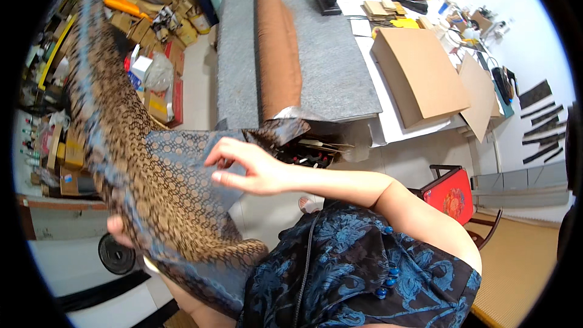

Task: The person assembles a cushion by placing a circular foam insert into a cardboard frame and covering it with a patterned fabric. They then handle a large roll of brown material and a long cylindrical cushion, moving them around the workspace.

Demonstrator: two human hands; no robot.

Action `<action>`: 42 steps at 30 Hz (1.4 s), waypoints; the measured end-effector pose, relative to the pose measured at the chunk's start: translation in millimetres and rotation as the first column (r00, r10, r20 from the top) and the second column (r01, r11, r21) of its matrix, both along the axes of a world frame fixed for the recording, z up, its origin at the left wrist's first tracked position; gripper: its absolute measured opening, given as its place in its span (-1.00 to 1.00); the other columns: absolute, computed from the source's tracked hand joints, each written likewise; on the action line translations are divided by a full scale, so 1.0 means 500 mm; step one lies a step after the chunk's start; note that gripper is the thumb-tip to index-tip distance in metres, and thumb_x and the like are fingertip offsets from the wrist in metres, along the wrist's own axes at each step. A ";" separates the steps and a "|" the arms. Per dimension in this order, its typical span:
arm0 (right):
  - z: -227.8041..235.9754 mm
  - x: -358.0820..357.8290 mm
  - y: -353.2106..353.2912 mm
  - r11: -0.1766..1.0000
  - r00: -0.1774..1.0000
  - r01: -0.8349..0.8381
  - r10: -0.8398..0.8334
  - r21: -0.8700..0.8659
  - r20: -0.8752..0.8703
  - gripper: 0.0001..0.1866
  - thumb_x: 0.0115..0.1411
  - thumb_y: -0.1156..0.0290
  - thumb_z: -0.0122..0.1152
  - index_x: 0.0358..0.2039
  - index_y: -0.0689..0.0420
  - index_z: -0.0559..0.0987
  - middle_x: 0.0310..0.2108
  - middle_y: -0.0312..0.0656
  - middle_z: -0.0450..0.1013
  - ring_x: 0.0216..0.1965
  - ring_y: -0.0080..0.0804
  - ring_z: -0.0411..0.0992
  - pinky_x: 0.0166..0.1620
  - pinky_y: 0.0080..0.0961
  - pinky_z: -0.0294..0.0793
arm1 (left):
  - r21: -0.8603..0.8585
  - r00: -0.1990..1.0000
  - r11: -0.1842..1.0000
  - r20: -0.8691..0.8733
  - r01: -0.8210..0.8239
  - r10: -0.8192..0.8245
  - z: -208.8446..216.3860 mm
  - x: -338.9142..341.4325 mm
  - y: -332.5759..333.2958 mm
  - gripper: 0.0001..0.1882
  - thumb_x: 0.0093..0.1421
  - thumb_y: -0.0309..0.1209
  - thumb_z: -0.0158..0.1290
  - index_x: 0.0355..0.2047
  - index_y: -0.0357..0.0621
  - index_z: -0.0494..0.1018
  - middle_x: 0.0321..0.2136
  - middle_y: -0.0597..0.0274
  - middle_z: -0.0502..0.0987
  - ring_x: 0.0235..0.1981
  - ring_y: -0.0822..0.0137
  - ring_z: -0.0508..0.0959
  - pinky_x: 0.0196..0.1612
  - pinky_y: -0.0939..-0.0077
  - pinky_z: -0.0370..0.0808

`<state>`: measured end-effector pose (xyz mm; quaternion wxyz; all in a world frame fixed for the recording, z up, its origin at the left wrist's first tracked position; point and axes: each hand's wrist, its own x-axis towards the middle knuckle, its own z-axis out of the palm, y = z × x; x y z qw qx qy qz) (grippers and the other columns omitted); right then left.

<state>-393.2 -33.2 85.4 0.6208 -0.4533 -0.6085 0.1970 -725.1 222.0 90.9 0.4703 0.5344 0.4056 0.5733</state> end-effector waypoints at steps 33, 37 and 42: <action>-0.237 0.257 -0.411 0.526 0.655 0.612 -0.756 -0.590 0.005 0.02 0.00 0.50 0.29 0.44 0.00 -0.03 0.10 0.04 0.44 -0.52 -0.27 0.47 -0.26 -0.38 0.52 | -0.430 0.448 0.303 0.289 0.851 -0.846 -0.220 1.277 -0.372 -0.16 -0.05 -0.53 0.37 0.19 -0.20 0.13 0.01 -0.05 0.44 -0.05 0.03 0.52 -0.04 0.07 0.58; -0.314 0.266 -0.439 0.424 0.625 0.615 -0.777 -0.666 0.082 0.05 -0.03 0.49 0.29 0.44 0.02 -0.06 0.06 0.11 0.43 -0.43 -0.09 0.52 -0.21 -0.24 0.54 | -0.608 0.517 0.287 0.242 0.741 -0.821 -0.319 1.292 -0.440 -0.23 -0.02 -0.63 0.28 0.17 -0.22 0.15 0.00 -0.09 0.44 -0.08 0.00 0.55 -0.13 0.05 0.61; -0.365 0.265 -0.453 0.417 0.633 0.618 -0.767 -0.666 0.106 0.03 -0.03 0.48 0.29 0.43 0.04 -0.04 0.06 0.13 0.43 -0.22 0.09 0.52 -0.08 -0.12 0.51 | -0.682 0.602 0.352 0.164 0.641 -0.781 -0.400 1.280 -0.452 -0.35 0.00 -0.59 0.24 0.10 -0.18 0.22 -0.07 -0.02 0.47 -0.12 0.02 0.56 -0.16 0.06 0.61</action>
